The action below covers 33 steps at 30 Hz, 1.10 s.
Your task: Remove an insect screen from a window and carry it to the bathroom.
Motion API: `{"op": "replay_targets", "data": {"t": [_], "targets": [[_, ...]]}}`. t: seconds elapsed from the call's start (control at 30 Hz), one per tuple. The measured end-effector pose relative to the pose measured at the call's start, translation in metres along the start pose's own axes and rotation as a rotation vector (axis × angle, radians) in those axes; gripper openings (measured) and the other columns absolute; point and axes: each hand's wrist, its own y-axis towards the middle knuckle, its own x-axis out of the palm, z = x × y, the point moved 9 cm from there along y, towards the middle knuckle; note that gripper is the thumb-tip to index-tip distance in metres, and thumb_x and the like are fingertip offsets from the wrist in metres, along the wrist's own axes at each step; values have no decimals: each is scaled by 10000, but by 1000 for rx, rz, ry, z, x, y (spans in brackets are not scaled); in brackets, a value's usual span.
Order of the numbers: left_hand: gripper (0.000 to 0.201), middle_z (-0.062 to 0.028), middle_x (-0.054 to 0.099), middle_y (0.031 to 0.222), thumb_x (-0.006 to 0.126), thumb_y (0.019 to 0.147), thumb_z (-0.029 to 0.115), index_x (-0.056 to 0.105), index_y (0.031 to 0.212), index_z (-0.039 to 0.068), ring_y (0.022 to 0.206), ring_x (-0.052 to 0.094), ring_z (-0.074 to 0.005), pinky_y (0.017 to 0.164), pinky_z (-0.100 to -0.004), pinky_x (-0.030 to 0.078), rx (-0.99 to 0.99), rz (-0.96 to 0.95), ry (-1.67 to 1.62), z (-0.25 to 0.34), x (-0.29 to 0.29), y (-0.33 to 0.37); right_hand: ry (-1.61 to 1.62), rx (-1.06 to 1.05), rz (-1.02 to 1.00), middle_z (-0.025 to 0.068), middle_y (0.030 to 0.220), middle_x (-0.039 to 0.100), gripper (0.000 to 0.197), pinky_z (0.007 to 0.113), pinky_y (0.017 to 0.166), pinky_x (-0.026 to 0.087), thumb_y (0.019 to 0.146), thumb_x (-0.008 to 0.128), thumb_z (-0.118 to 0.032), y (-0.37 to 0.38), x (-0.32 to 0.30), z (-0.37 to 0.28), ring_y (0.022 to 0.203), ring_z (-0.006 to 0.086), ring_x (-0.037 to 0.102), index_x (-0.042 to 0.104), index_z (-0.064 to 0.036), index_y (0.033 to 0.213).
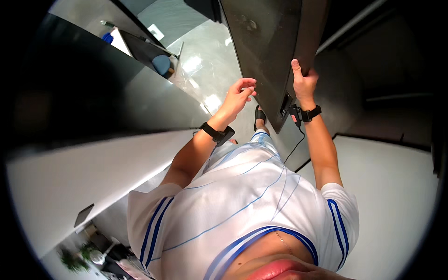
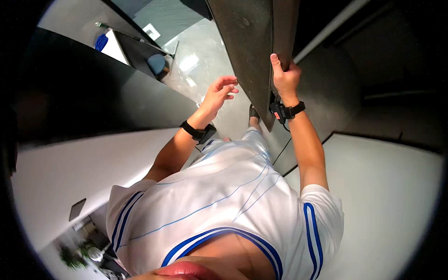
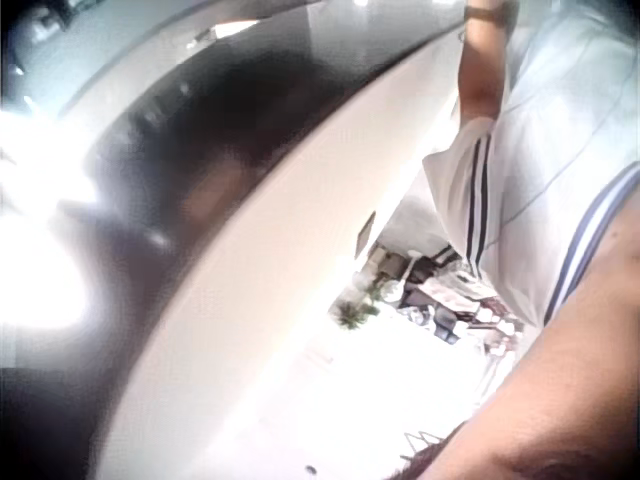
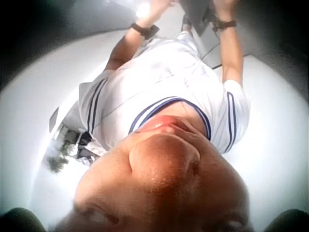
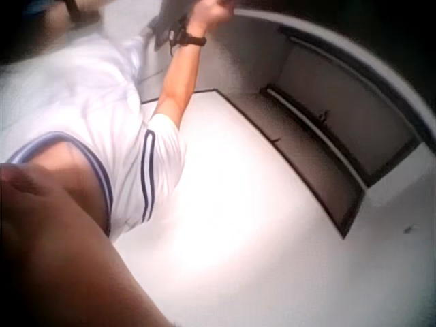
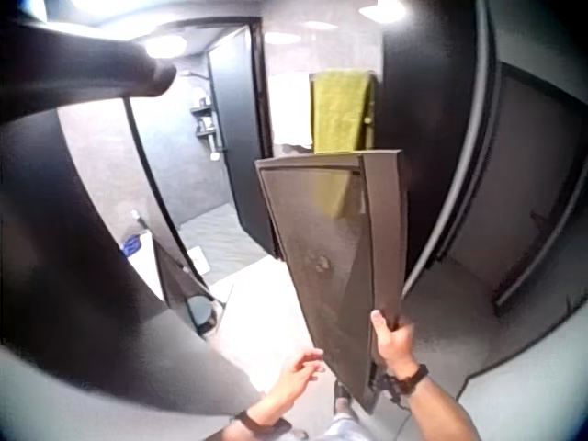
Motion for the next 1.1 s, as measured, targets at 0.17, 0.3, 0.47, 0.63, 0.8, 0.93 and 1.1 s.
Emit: {"op": "replay_targets", "data": {"t": [0.17,0.3,0.47,0.63,0.8,0.93,1.1], "targets": [[323,-57,678,1351,617,1108,180,632,1416,85,1134,693,-153,947,-317,541,88,131,-74,30,-62,-26,33,-17,-46,18,829,726,434,319,734,508,995,836,-389,2,77,-19,780,133,623,759,37,973],[324,-60,684,1331,607,1113,185,628,1420,83,1132,695,-154,937,-317,547,111,304,-133,24,-88,22,90,-116,-116,76,729,697,434,367,677,516,980,840,-416,68,131,14,688,167,630,734,1,915],[307,-55,694,1320,600,1120,189,630,1408,86,1126,699,-148,937,-304,551,91,457,-164,35,-128,53,61,-113,-194,98,702,699,452,396,661,521,987,824,-434,127,202,51,641,237,649,720,-7,881],[310,-59,705,1293,609,1120,198,631,1407,84,1121,704,-154,940,-303,549,79,470,-198,62,-165,96,118,-153,-233,74,693,672,524,370,664,511,975,841,-453,177,271,53,686,160,610,710,43,869],[295,-45,713,1258,628,1111,213,649,1378,89,1120,701,-158,944,-304,537,110,426,-205,95,-212,168,-15,-183,-264,137,712,712,485,422,645,527,985,821,-453,242,348,72,645,280,677,733,16,901],[292,-15,703,1222,628,1108,231,649,1365,92,1105,688,-143,963,-306,518,68,405,-99,122,-256,230,25,-255,-251,145,742,731,455,403,671,547,993,816,-429,288,411,70,662,282,697,755,20,954],[314,-18,677,1217,639,1105,222,633,1388,86,1116,682,-152,969,-324,542,111,342,-89,191,-298,302,19,-250,-267,125,773,745,405,383,684,555,1000,812,-401,337,477,69,674,260,703,762,0,984]]}}
